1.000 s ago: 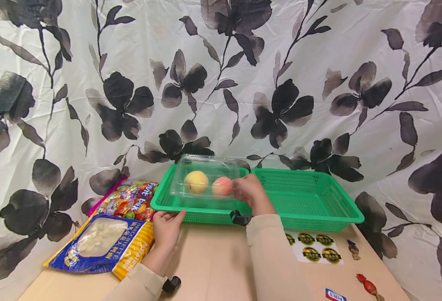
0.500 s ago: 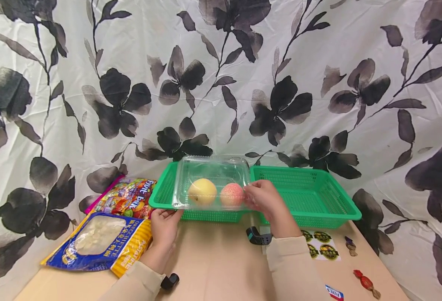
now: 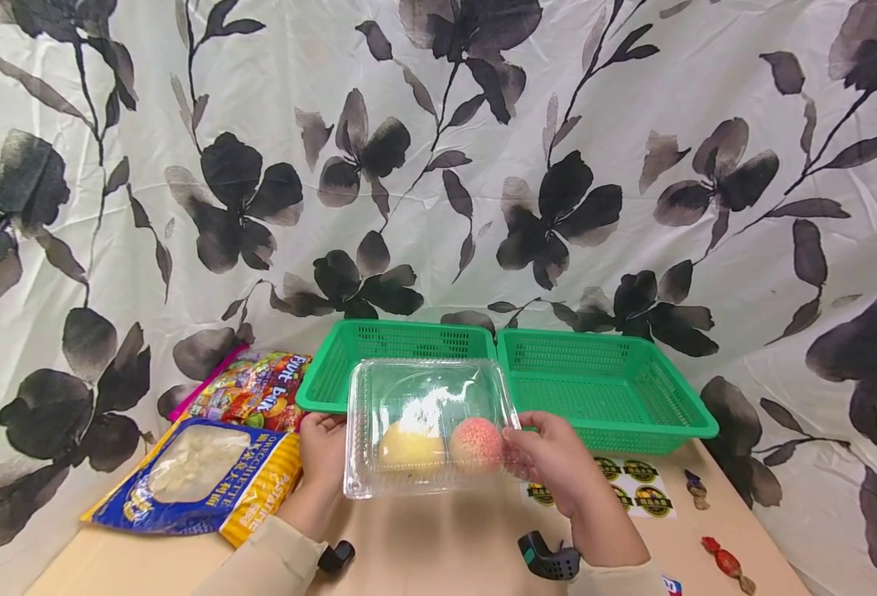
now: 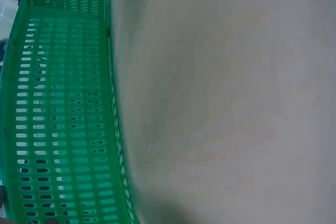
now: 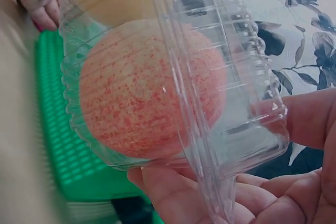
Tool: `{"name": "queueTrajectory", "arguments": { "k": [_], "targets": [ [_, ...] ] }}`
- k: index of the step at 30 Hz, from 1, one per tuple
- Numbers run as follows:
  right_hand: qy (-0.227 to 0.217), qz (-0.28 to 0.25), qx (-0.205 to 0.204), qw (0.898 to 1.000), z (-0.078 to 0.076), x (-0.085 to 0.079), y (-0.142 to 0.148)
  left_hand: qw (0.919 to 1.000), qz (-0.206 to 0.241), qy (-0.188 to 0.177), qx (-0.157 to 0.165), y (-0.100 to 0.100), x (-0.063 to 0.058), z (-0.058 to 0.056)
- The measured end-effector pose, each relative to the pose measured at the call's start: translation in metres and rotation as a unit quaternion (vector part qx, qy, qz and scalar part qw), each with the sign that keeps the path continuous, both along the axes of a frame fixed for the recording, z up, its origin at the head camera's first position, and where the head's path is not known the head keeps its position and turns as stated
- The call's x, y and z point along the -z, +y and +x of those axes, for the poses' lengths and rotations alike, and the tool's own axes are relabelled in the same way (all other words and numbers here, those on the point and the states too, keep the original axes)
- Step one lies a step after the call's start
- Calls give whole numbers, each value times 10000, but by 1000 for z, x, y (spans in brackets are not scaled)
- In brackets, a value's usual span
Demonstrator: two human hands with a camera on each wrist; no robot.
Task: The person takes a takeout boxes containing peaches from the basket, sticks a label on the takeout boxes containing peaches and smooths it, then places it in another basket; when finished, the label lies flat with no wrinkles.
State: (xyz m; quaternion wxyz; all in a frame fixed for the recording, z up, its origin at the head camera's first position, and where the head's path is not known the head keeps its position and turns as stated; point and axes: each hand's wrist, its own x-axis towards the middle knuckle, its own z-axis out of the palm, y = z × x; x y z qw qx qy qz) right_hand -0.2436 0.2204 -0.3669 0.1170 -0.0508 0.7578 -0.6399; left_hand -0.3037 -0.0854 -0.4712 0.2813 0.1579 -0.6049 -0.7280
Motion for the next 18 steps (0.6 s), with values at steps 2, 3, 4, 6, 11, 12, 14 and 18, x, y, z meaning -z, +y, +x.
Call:
{"name": "queueTrajectory", "arguments": {
  "k": [2,3,4,6,11,12,14,18],
  "targets": [
    [-96,-48,-84,9999,8,6,3,9999,89,62,59,0,0,1],
    [-139,-50,-100,9998,11,10,4,9997,183,112,101,1,0,1],
    [-170,-39,-117,9998,14,13,5,9996,223,127,120,0,-1,1],
    [-235,-24,-115,9997,20,20,5,9993,297,140,164,0,-2,1],
    [-285,-31,-23,9996,31,36,3,9993,283,12,234,0,-4,2],
    [-302,-42,-10,9995,32,39,3,9994,247,-8,233,0,-4,2],
    [-323,-16,26,9995,33,45,2,9995,183,-32,239,-1,-4,2],
    [-422,18,149,9990,34,55,0,9994,147,-62,297,-3,-3,2]
  ]
}}
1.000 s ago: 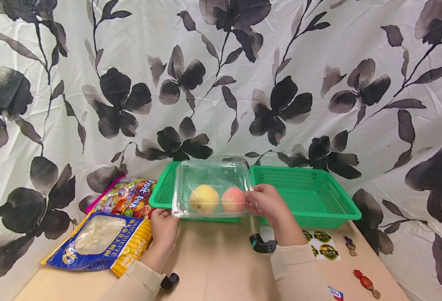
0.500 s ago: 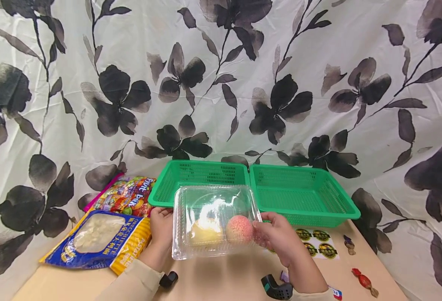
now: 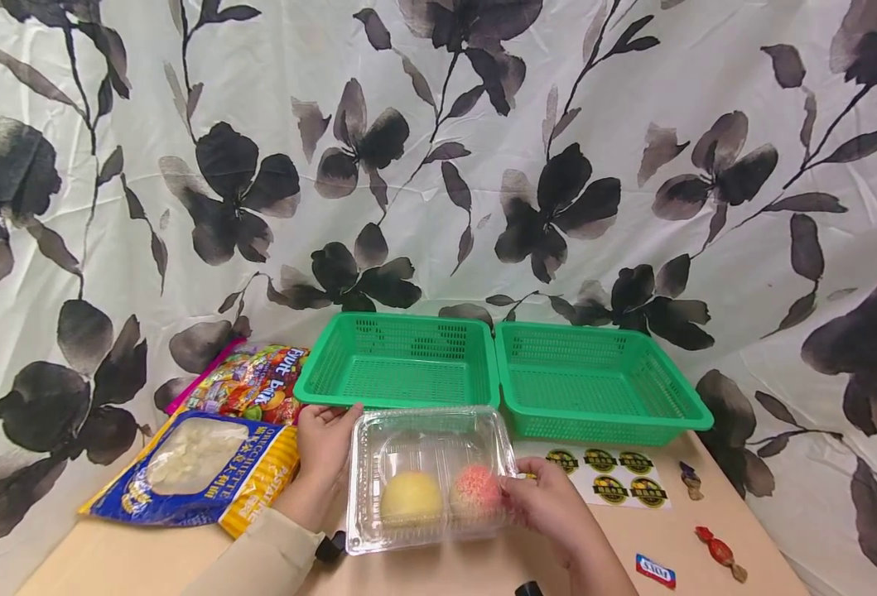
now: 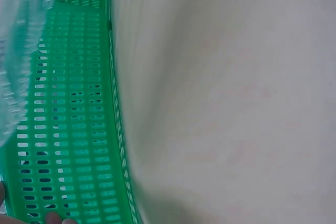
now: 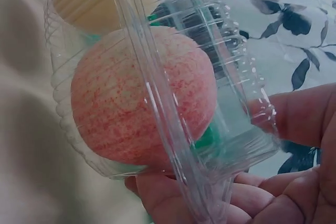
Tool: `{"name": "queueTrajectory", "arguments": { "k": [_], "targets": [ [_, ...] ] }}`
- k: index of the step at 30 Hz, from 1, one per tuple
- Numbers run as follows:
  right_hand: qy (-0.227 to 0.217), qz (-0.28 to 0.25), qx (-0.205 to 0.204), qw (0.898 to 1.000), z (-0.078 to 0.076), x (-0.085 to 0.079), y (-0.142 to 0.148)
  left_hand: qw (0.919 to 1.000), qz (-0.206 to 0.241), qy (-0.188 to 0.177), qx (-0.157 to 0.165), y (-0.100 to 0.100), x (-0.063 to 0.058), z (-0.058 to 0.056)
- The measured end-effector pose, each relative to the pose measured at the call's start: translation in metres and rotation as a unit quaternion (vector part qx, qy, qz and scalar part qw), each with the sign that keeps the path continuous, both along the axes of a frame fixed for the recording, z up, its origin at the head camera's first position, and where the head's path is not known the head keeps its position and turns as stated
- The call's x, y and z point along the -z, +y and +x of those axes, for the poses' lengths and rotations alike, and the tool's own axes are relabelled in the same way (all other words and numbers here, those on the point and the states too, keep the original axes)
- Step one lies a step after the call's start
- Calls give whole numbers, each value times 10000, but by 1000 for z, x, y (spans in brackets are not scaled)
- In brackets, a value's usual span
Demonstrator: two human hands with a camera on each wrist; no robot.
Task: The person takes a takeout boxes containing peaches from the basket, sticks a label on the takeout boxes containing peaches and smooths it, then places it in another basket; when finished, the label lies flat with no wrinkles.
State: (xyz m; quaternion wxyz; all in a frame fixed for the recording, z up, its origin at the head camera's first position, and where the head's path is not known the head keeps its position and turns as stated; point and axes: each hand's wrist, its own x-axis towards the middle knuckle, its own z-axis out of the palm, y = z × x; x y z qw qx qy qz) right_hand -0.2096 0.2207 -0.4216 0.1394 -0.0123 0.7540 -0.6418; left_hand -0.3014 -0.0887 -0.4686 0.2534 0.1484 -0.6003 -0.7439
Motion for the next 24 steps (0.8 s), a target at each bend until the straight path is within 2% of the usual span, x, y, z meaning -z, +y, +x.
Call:
{"name": "queueTrajectory", "arguments": {
  "k": [7,12,24],
  "targets": [
    [9,208,309,9993,2,10,-3,9996,-106,-236,95,-2,-1,2],
    [-176,250,439,9986,4,19,-5,9995,-82,-277,149,-3,-3,4],
    [-90,845,1028,9911,-8,29,-18,9994,-190,-211,183,-2,-3,4]
  ]
}}
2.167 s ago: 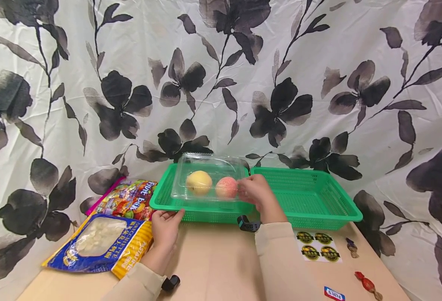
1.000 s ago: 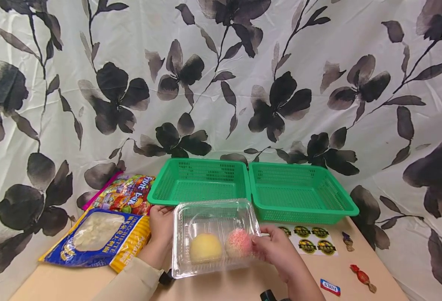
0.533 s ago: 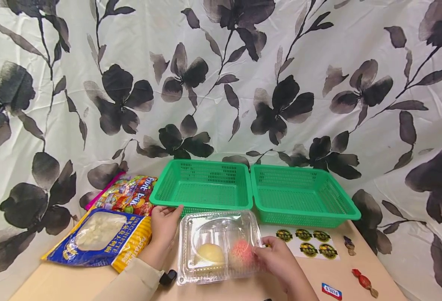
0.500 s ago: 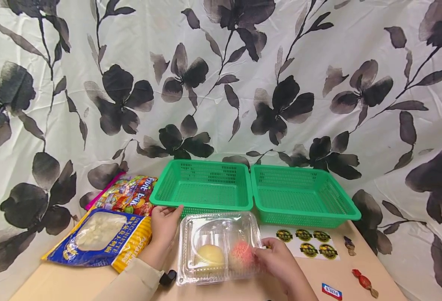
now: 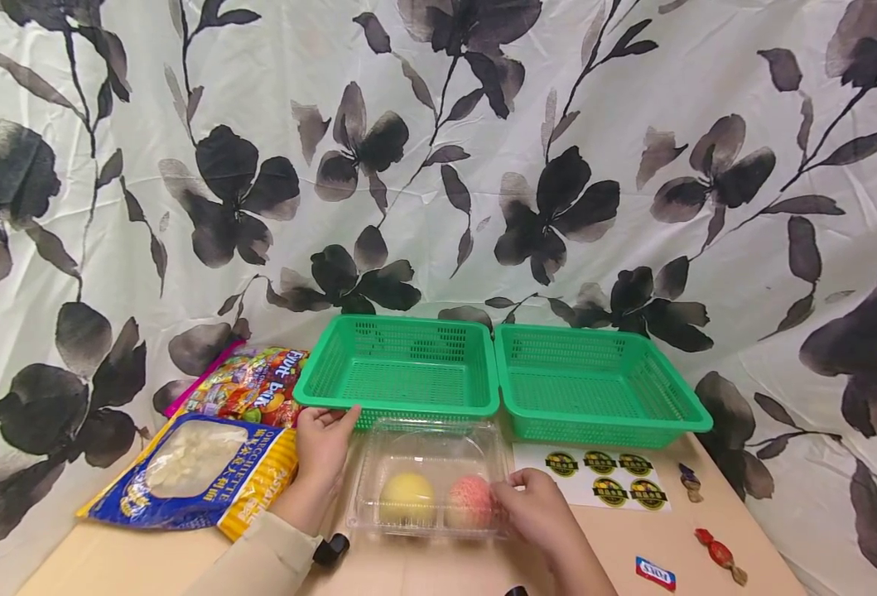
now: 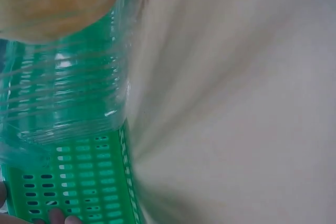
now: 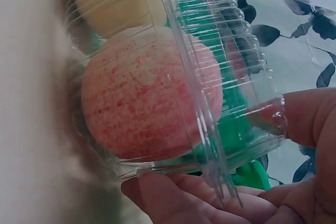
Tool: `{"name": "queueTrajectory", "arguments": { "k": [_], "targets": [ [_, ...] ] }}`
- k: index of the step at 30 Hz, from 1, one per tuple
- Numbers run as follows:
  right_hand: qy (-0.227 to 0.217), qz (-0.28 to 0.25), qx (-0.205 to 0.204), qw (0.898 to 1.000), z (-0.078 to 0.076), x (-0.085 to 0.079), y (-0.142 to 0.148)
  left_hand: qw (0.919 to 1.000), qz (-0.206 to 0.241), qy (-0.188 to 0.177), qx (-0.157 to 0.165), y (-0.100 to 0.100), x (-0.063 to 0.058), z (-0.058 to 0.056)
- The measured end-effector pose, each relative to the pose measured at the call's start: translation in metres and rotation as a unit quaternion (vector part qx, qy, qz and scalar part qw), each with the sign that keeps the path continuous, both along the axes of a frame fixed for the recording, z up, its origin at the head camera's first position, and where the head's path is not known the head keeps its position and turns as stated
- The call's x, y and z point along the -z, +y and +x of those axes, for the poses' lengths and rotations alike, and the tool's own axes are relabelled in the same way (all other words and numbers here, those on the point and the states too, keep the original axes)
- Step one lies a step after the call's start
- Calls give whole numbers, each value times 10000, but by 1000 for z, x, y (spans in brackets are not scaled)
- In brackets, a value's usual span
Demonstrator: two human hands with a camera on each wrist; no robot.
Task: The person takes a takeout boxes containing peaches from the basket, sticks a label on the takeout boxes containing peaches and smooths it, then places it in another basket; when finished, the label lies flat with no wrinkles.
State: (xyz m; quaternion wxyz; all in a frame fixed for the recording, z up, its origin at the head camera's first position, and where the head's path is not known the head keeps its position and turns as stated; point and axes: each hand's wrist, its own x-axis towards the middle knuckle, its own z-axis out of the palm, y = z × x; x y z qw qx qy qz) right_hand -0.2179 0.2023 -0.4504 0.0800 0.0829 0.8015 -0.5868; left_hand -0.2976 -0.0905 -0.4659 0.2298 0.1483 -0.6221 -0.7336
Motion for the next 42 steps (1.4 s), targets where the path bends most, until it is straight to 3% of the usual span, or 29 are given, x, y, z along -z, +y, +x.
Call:
{"name": "queueTrajectory", "arguments": {
  "k": [7,14,22,29,36,42],
  "targets": [
    [22,273,134,9995,0,-3,-1,9978,-543,-332,176,-6,1,1],
    [48,591,36,9982,-2,-16,9,9898,-1129,-577,652,-11,0,10],
    [185,868,-298,9956,-15,-22,42,9826,-1192,-575,1301,-12,-7,33],
    [396,1349,-488,9889,-36,-19,82,9697,-1577,-517,1795,-16,-16,53],
    [394,1717,-378,9836,-54,-8,111,9565,-2071,-695,1934,-18,-17,73],
    [74,1981,-218,9799,-66,4,122,9495,-2148,-863,2118,-17,-15,84]
  ]
}}
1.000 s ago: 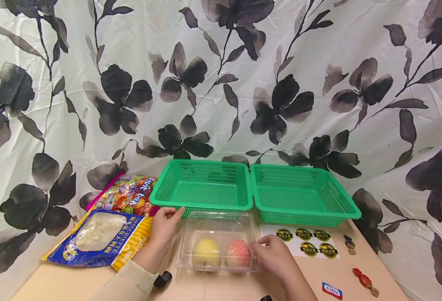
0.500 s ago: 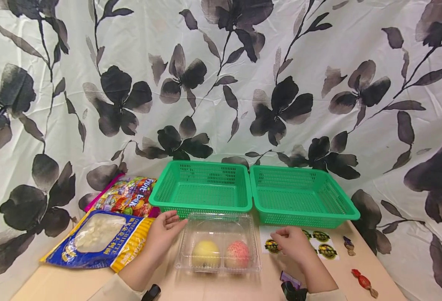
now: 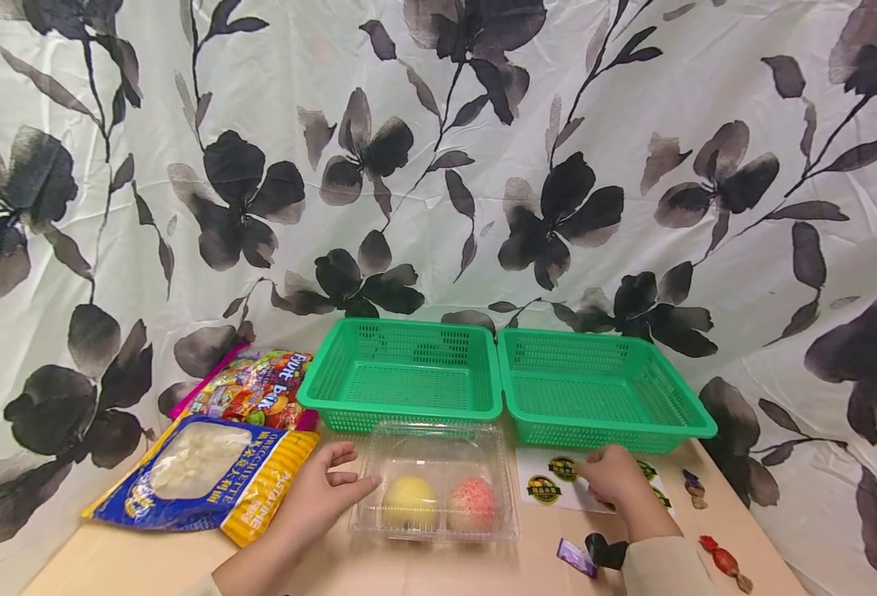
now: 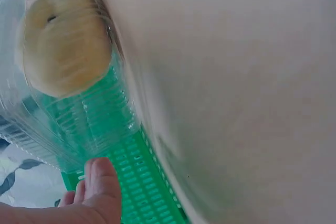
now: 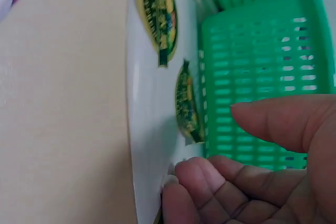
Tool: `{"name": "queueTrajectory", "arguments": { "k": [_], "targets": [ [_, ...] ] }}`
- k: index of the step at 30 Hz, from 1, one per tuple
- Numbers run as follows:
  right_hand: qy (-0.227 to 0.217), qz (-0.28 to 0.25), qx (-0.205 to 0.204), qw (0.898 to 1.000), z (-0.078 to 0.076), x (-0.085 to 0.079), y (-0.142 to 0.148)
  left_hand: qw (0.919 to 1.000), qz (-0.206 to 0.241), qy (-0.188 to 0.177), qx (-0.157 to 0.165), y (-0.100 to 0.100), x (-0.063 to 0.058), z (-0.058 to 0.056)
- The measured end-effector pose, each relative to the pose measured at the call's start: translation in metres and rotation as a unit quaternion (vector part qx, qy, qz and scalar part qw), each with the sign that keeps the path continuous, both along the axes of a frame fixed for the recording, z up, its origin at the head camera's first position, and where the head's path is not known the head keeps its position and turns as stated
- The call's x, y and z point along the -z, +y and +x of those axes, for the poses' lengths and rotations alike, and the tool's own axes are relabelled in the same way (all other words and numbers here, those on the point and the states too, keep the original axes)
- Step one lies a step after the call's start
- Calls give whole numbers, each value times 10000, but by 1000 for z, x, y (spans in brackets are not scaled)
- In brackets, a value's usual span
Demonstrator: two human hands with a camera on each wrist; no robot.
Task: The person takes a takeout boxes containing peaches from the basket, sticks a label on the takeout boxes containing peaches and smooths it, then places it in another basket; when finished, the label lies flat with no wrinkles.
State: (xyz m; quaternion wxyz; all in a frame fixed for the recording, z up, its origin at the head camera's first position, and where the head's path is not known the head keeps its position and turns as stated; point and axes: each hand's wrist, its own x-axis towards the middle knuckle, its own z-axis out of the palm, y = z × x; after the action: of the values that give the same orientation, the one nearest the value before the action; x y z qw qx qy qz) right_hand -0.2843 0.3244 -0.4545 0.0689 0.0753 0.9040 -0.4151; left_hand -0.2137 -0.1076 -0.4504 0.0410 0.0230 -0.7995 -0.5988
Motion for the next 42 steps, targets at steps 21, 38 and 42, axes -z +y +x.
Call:
{"name": "queueTrajectory", "arguments": {
  "k": [21,38,42],
  "targets": [
    [-152,272,18,9995,-11,16,2,9967,-441,-217,639,5,2,9],
    [-282,-195,152,9993,-6,11,5,9971,-449,-213,582,3,1,9],
    [-211,-196,207,9994,-2,9,4,9971,-481,-201,551,2,1,9]
  ]
}}
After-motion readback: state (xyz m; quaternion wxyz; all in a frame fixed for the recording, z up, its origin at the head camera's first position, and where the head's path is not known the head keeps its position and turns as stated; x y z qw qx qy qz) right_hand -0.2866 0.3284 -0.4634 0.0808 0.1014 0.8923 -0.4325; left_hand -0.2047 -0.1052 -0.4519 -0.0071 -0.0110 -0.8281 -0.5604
